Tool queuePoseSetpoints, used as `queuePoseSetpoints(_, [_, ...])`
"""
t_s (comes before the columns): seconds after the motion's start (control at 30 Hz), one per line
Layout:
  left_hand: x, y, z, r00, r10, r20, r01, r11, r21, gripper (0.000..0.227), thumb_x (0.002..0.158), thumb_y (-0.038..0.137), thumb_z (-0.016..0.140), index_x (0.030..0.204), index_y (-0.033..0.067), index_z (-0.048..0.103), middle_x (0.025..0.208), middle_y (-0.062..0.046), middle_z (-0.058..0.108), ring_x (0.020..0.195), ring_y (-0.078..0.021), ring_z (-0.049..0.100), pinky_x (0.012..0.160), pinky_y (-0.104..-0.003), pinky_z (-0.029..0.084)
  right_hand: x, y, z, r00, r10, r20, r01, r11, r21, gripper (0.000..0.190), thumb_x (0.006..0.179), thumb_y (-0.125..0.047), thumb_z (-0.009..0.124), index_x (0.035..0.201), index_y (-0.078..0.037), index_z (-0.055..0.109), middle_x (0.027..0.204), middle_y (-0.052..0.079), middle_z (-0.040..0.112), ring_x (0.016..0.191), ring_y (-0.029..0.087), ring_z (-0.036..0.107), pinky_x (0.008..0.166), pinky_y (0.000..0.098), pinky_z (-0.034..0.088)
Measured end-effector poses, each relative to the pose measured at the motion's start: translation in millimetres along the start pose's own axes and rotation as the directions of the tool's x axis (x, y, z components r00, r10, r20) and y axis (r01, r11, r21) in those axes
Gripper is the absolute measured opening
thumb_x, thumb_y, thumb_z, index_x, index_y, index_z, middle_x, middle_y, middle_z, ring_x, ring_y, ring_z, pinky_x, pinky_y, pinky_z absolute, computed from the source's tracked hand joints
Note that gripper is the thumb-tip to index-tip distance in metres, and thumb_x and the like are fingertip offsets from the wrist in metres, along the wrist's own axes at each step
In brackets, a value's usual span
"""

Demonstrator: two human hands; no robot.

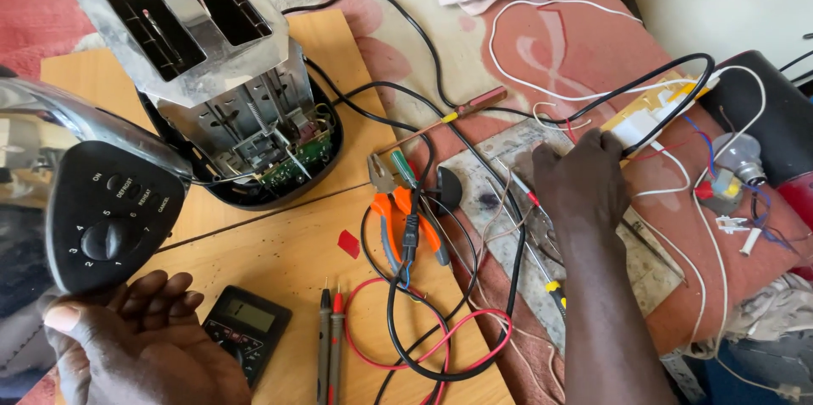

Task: Disassembling a toaster to inspect and test the internal heating mechanism and control board using a multimeter.

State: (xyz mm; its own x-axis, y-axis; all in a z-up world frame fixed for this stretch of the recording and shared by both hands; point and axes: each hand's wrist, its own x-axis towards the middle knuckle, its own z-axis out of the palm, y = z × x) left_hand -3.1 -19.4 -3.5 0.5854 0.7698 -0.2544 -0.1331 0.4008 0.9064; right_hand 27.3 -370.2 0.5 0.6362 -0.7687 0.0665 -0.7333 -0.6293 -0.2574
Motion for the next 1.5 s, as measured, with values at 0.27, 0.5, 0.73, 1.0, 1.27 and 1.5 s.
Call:
queuePoseSetpoints(0.27, [1.2,-2.7,-7.2,0.998,0.028,0.059,-0.027,0.999,-0.019,0.027,0.105,0.043,0.051,0.102,0.0169,0.054,0.081,-0.003,0.053,0.072,-0.0126,0.061,0.063,-0.022,0.053,5.8,7.6,14.4,1.000,-0.020,-0.008,0.020,0.998,0.064,0.081,0.094,-0.040,0.055,0.152,0.014,0.036,0.160,0.024,0.038,0.142,0.043,0.042,0.100,0.0624,0.044])
queuePoseSetpoints(0.5, [4.3,-2.9,-7.8,0.998,-0.011,0.059,0.014,0.998,-0.061,0.026,0.107,0.042,0.047,0.102,0.0168,0.052,0.082,-0.006,0.057,0.072,-0.0150,0.062,0.062,-0.023,0.053,8.9,11.9,16.9,0.997,-0.044,-0.069,0.046,0.999,0.028,0.073,0.093,-0.036,0.057,0.145,0.014,0.046,0.145,0.024,0.050,0.118,0.049,0.058,0.082,0.0659,0.052])
queuePoseSetpoints(0.73, [0.9,-0.6,-6.5,0.998,0.017,0.057,-0.012,0.996,-0.083,0.027,0.108,0.042,0.049,0.105,0.0166,0.055,0.081,-0.007,0.063,0.071,-0.0152,0.066,0.061,-0.023,0.055,1.3,14.5,25.3,0.959,-0.125,-0.254,0.161,0.979,0.126,0.066,0.094,-0.033,0.066,0.141,0.013,0.057,0.141,0.033,0.058,0.130,0.047,0.054,0.101,0.0582,0.045])
queuePoseSetpoints(1.0, [-2.5,5.8,0.3,1.000,-0.005,0.010,0.005,0.999,-0.050,0.030,0.107,0.044,0.050,0.102,0.0156,0.058,0.075,-0.003,0.061,0.066,-0.0125,0.066,0.055,-0.020,0.051,-106.0,-84.4,-32.0,0.685,-0.135,-0.716,0.640,0.581,0.503,0.028,0.117,-0.008,0.048,0.089,-0.005,0.045,0.074,0.005,0.041,0.063,0.016,0.033,0.059,0.0371,0.030])
queuePoseSetpoints(1.27, [2.4,0.2,-2.9,1.000,0.004,0.003,-0.004,0.993,-0.119,0.022,0.108,0.037,0.050,0.110,0.0169,0.057,0.075,-0.005,0.064,0.064,-0.0131,0.065,0.056,-0.022,0.050,-224.8,-169.3,-43.7,0.863,-0.312,0.398,-0.290,0.340,0.894,0.027,0.096,-0.036,0.057,0.089,-0.012,0.067,0.076,0.002,0.071,0.060,0.011,0.065,0.051,0.0246,0.054])
queuePoseSetpoints(1.5, [-3.5,14.0,4.3,0.997,-0.058,-0.053,0.048,0.982,-0.181,0.020,0.108,0.029,0.053,0.098,0.0120,0.054,0.075,-0.009,0.061,0.066,-0.0159,0.062,0.062,-0.025,0.055,-234.1,-193.8,-13.8,0.525,-0.481,0.702,-0.659,0.292,0.693,0.052,0.083,-0.035,0.060,0.118,0.000,0.073,0.112,0.014,0.078,0.101,0.019,0.073,0.083,0.0284,0.054])
